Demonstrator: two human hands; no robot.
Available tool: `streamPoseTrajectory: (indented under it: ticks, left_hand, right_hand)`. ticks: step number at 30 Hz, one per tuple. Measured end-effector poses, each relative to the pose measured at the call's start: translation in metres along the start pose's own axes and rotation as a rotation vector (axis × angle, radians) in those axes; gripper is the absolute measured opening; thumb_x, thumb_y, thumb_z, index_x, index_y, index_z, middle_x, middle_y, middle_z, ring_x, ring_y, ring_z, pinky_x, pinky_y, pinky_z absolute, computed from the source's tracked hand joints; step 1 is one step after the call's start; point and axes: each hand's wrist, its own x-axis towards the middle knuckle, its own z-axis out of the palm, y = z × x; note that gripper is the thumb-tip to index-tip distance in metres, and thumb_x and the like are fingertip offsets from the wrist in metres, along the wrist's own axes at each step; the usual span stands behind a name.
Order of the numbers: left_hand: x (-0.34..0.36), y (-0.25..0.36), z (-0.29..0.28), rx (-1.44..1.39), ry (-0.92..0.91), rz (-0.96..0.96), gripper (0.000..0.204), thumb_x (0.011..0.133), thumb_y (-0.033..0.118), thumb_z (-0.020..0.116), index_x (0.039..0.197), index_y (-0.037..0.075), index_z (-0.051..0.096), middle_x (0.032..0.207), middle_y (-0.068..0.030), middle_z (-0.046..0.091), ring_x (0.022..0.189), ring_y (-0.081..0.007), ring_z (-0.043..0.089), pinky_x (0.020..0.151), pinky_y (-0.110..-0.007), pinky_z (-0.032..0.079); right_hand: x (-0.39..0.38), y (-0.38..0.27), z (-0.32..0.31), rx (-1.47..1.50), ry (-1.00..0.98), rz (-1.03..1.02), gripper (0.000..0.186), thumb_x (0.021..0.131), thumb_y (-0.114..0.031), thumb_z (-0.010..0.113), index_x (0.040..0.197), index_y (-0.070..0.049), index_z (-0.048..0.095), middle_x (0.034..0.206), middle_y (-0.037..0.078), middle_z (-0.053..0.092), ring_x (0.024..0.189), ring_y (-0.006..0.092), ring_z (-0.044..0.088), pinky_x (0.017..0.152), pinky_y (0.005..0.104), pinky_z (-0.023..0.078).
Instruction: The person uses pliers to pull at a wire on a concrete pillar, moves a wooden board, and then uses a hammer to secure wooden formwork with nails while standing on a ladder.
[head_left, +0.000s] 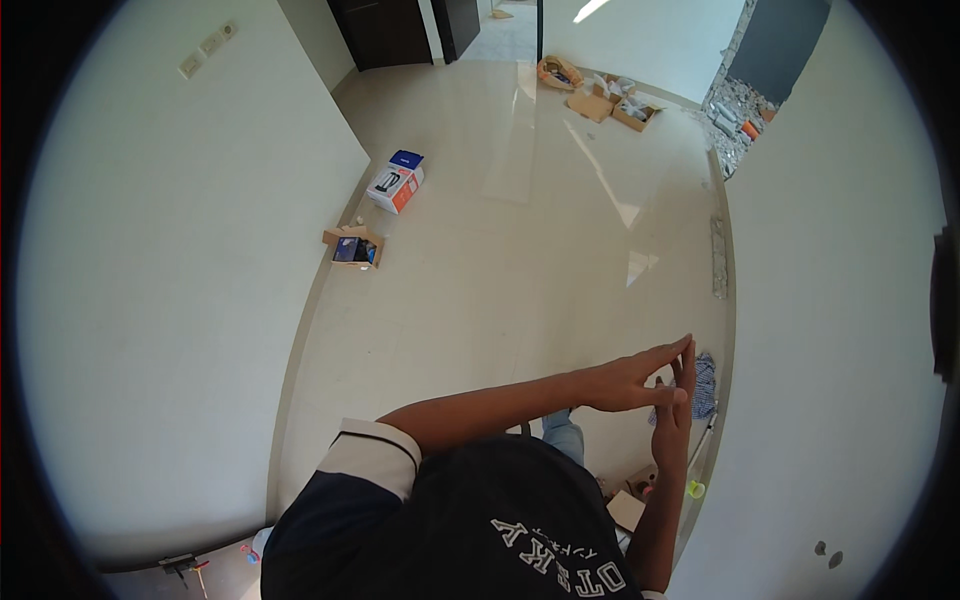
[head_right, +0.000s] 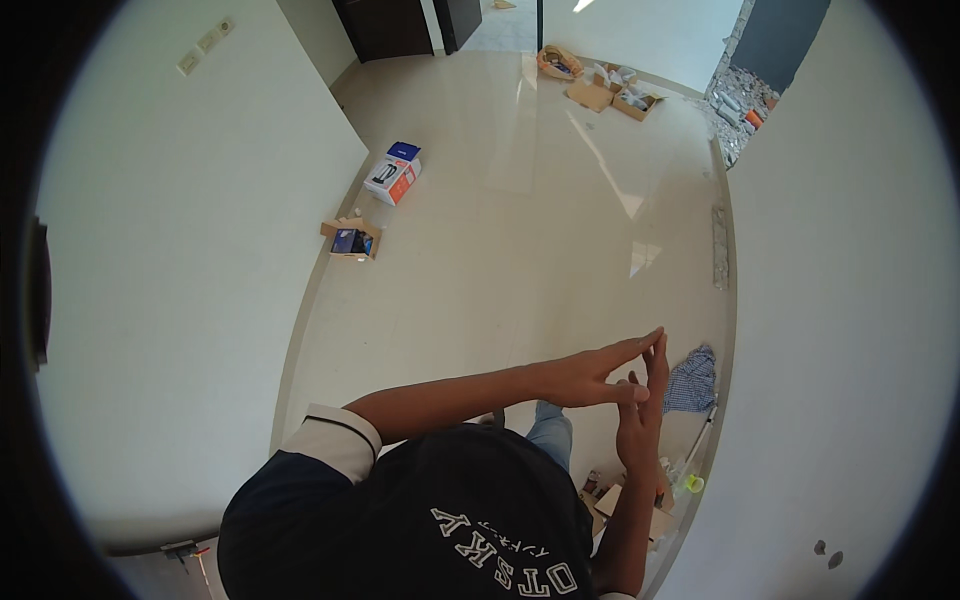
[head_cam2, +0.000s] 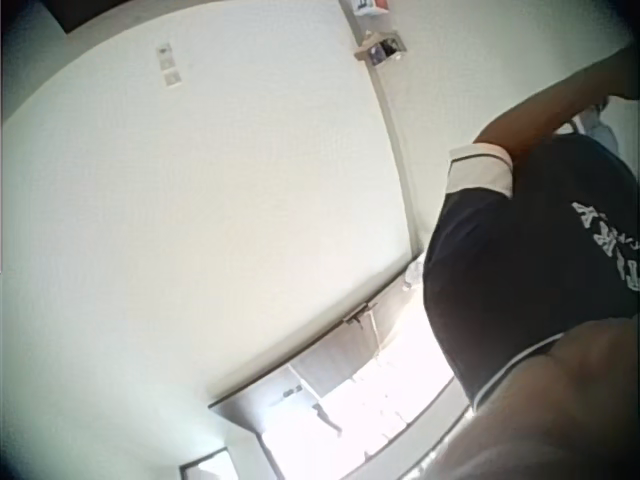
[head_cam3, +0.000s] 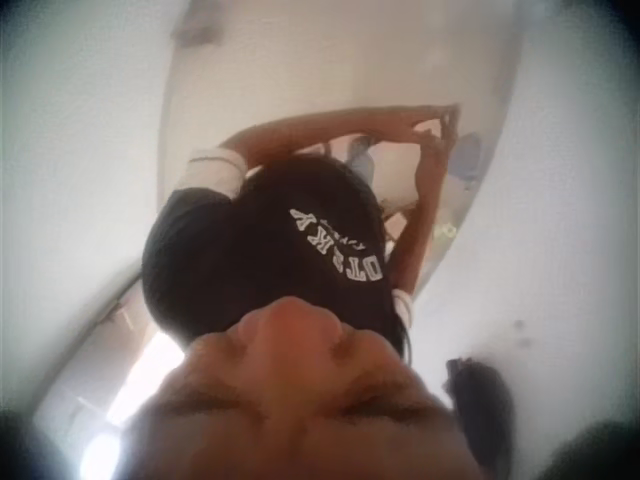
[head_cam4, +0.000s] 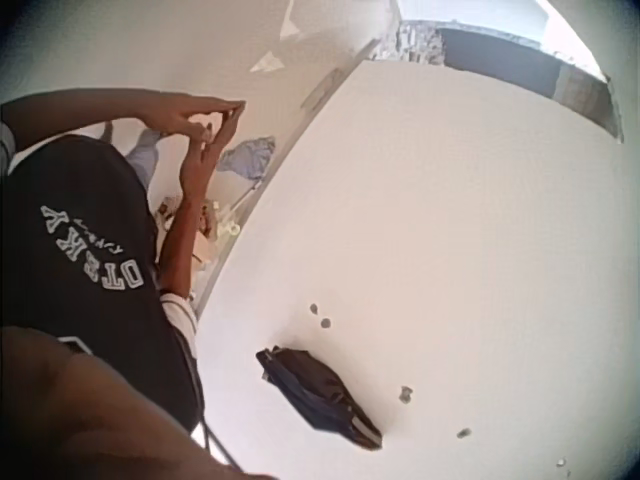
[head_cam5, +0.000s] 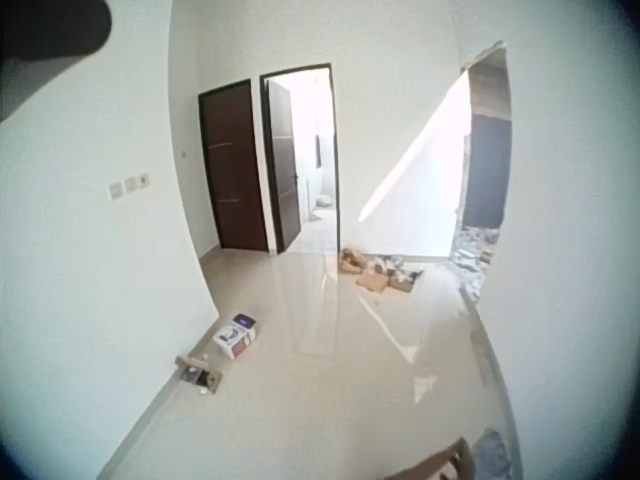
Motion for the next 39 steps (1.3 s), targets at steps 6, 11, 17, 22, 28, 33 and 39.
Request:
streamPoseTrajectory:
  ticks: [6, 11, 17, 22, 28, 33, 39]
  left_hand:
    - [0.151, -0.006, -0.073, -0.561, 0.132, -0.077, 0.081, 0.09, 0.059, 0.032, 0.144, 0.01, -0.003, 0.149, -0.0176, 0.003, 0.137, -0.0327, 0.012, 0.11, -0.047, 0.016]
    - [0.218, -0.023, -0.151, -0.83, 0.297, -0.026, 0.074, 0.091, 0.059, 0.022, 0.145, 0.012, 0.001, 0.15, -0.0149, 0.004, 0.137, -0.0341, 0.013, 0.11, -0.047, 0.017]
    - [0.312, -0.037, -0.249, -0.992, 0.305, 0.085, 0.071, 0.092, 0.056, 0.024, 0.145, 0.011, 0.007, 0.15, -0.0139, 0.007, 0.136, -0.0316, 0.018, 0.108, -0.046, 0.02]
    - [0.433, -0.06, -0.333, -0.921, 0.129, -0.017, 0.072, 0.092, 0.056, 0.023, 0.144, 0.008, 0.012, 0.145, -0.013, 0.024, 0.131, -0.0282, 0.03, 0.103, -0.042, 0.028]
    - [0.618, -0.061, -0.402, -0.789, -0.165, -0.188, 0.05, 0.097, 0.039, 0.034, 0.132, 0.003, 0.034, 0.126, -0.0147, 0.048, 0.115, -0.0244, 0.049, 0.098, -0.037, 0.035]
    - [0.747, -0.072, -0.457, -0.249, -0.147, -0.229, 0.028, 0.097, 0.022, 0.038, 0.108, -0.001, 0.051, 0.099, -0.0115, 0.06, 0.094, -0.0161, 0.059, 0.086, -0.029, 0.045]
    - [0.873, -0.085, -0.54, 0.003, -0.019, -0.269, 0.032, 0.097, 0.025, 0.039, 0.085, -0.001, 0.053, 0.069, -0.0049, 0.057, 0.067, -0.0113, 0.056, 0.066, -0.026, 0.046]
  right_hand:
    - [0.144, 0.019, -0.047, -0.291, -0.15, -0.091, 0.066, 0.094, -0.039, 0.036, 0.144, -0.005, 0.011, 0.149, 0.016, 0.011, 0.138, 0.0334, 0.008, 0.11, 0.0467, 0.011]
    - [0.293, 0.035, -0.077, -0.534, -0.326, -0.252, 0.058, 0.091, -0.035, 0.046, 0.141, -0.01, 0.028, 0.144, 0.013, 0.026, 0.134, 0.0307, 0.023, 0.109, 0.0488, 0.012]
    - [0.444, 0.06, -0.105, -0.703, -0.346, -0.405, 0.053, 0.088, -0.036, 0.053, 0.135, -0.017, 0.04, 0.138, 0.006, 0.037, 0.126, 0.0236, 0.036, 0.11, 0.0504, 0.013]
    - [0.575, 0.094, -0.165, -0.565, -0.272, -0.358, 0.048, 0.08, -0.021, 0.065, 0.126, -0.023, 0.052, 0.131, 0.005, 0.044, 0.112, 0.0218, 0.05, 0.101, 0.0468, 0.034]
    - [0.696, 0.1, -0.265, -0.206, -0.078, -0.07, 0.042, 0.075, -0.007, 0.068, 0.116, -0.016, 0.061, 0.113, 0.007, 0.057, 0.095, 0.0209, 0.057, 0.08, 0.0316, 0.048]
    - [0.788, 0.143, -0.319, -0.021, -0.081, 0.103, 0.036, 0.082, -0.01, 0.064, 0.118, -0.009, 0.058, 0.106, 0.006, 0.058, 0.091, 0.0174, 0.058, 0.082, 0.0295, 0.046]
    - [0.942, 0.161, -0.369, 0.159, -0.25, 0.175, 0.04, 0.091, -0.019, 0.054, 0.129, -0.008, 0.046, 0.105, 0.006, 0.058, 0.094, 0.0155, 0.057, 0.086, 0.0314, 0.044]
